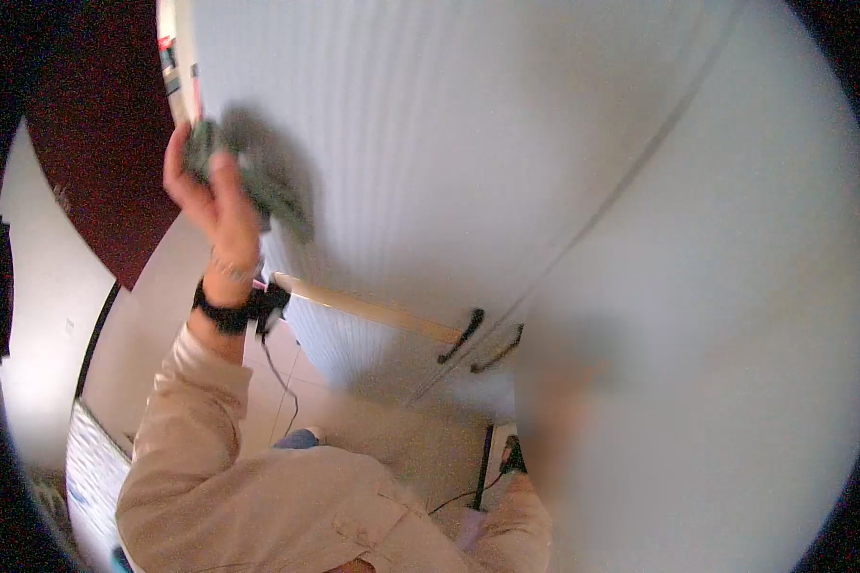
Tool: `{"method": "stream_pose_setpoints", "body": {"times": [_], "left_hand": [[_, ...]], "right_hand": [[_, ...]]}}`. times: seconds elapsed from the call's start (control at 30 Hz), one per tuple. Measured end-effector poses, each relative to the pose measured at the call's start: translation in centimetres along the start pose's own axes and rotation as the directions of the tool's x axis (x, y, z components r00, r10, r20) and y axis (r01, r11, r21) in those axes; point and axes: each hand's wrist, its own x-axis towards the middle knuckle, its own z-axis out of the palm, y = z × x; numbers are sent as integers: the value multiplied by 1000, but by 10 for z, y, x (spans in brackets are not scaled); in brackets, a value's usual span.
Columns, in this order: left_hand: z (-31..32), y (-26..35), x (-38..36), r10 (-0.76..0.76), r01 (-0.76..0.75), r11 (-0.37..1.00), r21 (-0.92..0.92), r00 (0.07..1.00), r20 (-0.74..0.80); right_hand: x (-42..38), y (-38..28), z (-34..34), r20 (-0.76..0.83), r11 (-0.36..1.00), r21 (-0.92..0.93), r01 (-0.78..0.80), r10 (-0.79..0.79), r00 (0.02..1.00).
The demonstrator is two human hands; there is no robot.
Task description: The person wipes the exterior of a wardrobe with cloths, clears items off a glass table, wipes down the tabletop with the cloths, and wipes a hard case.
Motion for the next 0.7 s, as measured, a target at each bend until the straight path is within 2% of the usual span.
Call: {"method": "stream_pose_setpoints", "body": {"times": [0.03, 0.07, 0.1, 0.13, 0.17, 0.2, 0.3, 0.33, 0.37, 0.4, 0.43, 0.47, 0.5, 0.53, 0.57, 0.6, 0.63, 0.67, 0.7], "left_hand": [[4, -13, 12, 377, -389, 863, 322, 921, 102], [8, -25, 11, 317, -415, 845, 336, 896, 309], [4, -26, 7, 315, -430, 825, 367, 889, 332], [-2, -23, 9, 317, -445, 807, 388, 881, 350], [-5, -30, 2, 325, -435, 825, 361, 888, 325], [-11, -41, -11, 329, -421, 845, 330, 895, 300], [-38, -59, -64, 108, -258, 894, 367, 918, 383], [-58, -70, -90, -26, -142, 921, 364, 907, 420], [-76, -88, -115, -71, -101, 937, 336, 883, 464], [-90, -104, -143, -191, 54, 954, 296, 868, 458], [-98, -113, -150, -145, 51, 976, 210, 875, 461], [-108, -112, -148, -317, 262, 949, 178, 772, 552], [-107, -118, -127, -328, 361, 930, 66, 740, 588], [-104, -117, -114, -332, 457, 889, -39, 699, 634], [-102, -117, -99, -255, 455, 880, -135, 693, 674], [-96, -117, -77, -167, 446, 864, -232, 690, 705], [-90, -114, -56, -170, 455, 858, -238, 690, 704], [-81, -110, -35, -47, 416, 842, -343, 691, 721], [-72, -112, -17, 86, 369, 814, -449, 688, 721]], "right_hand": [[7, -25, -22, 244, 918, 344, -199, 117, 963], [-5, -48, -14, 184, 878, 432, -207, 139, 973], [-17, -71, -4, 123, 831, 518, -201, 160, 979], [-20, -88, -6, 118, 827, 527, -194, 155, 981], [-22, -101, -7, -25, 964, 252, 87, -84, 996], [-29, -111, -9, 2, 973, 171, 152, -155, 988], [-49, -145, 1, 251, 971, 119, 207, -231, 940], [-60, -157, 4, 340, 971, 123, 205, -236, 911], [-66, -170, 10, 424, 971, 125, 206, -239, 874], [-71, -185, 15, 501, 971, 131, 202, -241, 832], [-72, -198, 22, 579, 971, 131, 200, -238, 780], [-70, -214, 31, 652, 971, 139, 196, -239, 720], [-62, -233, 41, 718, 970, 155, 188, -242, 653], [-59, -250, 54, 733, 975, 193, 106, -215, 646], [-56, -266, 65, 732, 968, 249, 3, -190, 654], [-60, -288, 76, 603, 955, 294, -33, -158, 782], [-64, -310, 86, 453, 936, 348, -49, -121, 883], [-62, -326, 89, 298, 940, 5, 341, -327, 897], [-60, -340, 96, 217, 708, -383, 594, -556, 802]]}}
